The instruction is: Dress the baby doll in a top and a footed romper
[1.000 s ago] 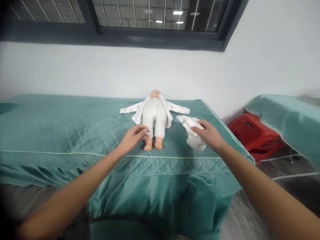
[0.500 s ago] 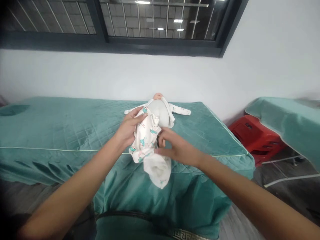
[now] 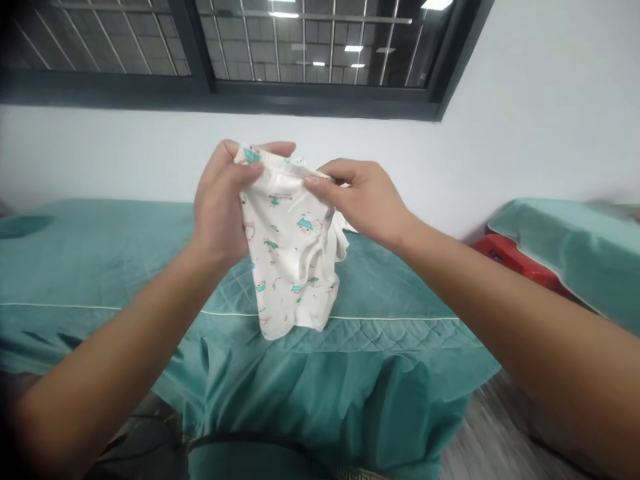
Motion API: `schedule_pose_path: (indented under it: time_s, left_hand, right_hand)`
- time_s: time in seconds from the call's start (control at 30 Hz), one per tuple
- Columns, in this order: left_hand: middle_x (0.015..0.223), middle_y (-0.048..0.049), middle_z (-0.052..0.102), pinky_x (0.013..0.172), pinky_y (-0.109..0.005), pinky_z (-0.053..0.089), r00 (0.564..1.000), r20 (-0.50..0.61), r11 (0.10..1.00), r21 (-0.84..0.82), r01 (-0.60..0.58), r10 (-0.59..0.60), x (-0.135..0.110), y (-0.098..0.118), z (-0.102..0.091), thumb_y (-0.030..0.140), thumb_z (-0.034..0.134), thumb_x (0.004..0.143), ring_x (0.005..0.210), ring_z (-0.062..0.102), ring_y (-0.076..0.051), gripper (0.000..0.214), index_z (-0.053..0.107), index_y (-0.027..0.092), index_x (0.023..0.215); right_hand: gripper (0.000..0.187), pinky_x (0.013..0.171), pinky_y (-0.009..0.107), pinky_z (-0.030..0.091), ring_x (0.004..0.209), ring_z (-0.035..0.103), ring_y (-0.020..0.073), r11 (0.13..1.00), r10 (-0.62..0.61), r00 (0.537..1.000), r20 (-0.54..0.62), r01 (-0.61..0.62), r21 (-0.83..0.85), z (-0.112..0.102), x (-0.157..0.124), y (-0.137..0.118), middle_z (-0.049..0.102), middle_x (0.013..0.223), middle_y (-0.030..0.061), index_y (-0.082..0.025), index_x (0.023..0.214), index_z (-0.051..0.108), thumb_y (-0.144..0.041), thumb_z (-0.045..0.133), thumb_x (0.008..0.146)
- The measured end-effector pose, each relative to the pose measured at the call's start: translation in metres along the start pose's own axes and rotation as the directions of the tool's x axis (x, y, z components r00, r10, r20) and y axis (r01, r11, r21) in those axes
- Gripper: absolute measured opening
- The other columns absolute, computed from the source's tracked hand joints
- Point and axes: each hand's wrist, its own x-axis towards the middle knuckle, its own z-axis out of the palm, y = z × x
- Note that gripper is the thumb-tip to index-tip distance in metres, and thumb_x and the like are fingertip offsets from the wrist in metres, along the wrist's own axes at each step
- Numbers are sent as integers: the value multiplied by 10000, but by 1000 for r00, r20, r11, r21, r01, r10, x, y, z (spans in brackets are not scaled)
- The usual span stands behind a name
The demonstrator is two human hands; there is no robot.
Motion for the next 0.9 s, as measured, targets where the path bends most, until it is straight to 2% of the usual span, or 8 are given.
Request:
schedule_pose_path:
  time_s: [0.17,0.3,0.53,0.63,0.73,0.8,0.87,0.9]
  left_hand:
    - [734,20,562,661,-228,424,996,-87,998,-54,-40,35,12,7,-7,162,557,916,677,547,-112,201,423,205,771]
    - [671,48,402,619,-208,380,988,-150,999,-35,11,-16,21,-2,-16,229,632,926,587,431,-79,313,389,206,730]
    - [758,42,566,706,-231,461,975,50,965,159,208,-218,29,-4,-23,215,746,848,665,591,-92,195,611,173,982]
    - [742,29,588,687,-243,499,934,145,920,276,278,-325,27,-4,-29,190,800,770,741,663,-153,198,655,158,901]
    - [772,5,625,689,-268,539,935,116,930,198,309,-335,25,-13,-37,231,797,777,838,711,-214,185,656,156,872]
    - [787,-2,627,719,-285,551,946,29,942,103,318,-322,25,-23,-41,274,777,811,892,719,-226,185,651,154,874]
    - [789,-11,625,743,-300,561,934,-26,934,26,356,-355,24,-35,-42,335,752,847,911,719,-227,211,642,156,862]
    - [789,-20,631,748,-306,569,922,-32,923,2,386,-385,24,-42,-42,367,751,852,904,718,-226,237,640,157,853]
  right_hand:
    - [170,806,312,507,913,634,167,985,-90,996,-20,92,145,-5,2,-12,690,950,5,-224,792,738,-379,772,852]
    - [271,776,316,490,871,642,148,963,-25,999,42,13,268,-10,2,-12,662,861,-30,-205,730,666,-419,740,877]
    - [450,599,255,410,647,503,99,964,40,999,4,-40,264,4,10,-4,502,647,-33,-197,647,544,-543,702,888]
    - [447,533,227,354,571,446,68,971,67,998,-16,-61,233,6,11,1,502,636,-41,-195,649,525,-521,680,913]
    - [405,521,221,375,584,529,87,973,162,953,255,-197,119,-4,7,14,582,646,-33,-194,696,627,-554,711,863]
    - [343,556,249,449,660,619,138,955,236,833,500,-294,39,-10,3,26,671,714,-12,-207,772,714,-543,775,796]
    - [301,607,281,506,731,665,174,930,271,759,592,-365,41,-12,0,38,727,799,7,-223,838,753,-517,791,785]
    - [294,625,290,521,747,672,178,918,276,769,577,-388,78,-10,-1,43,736,823,12,-228,861,758,-515,778,800]
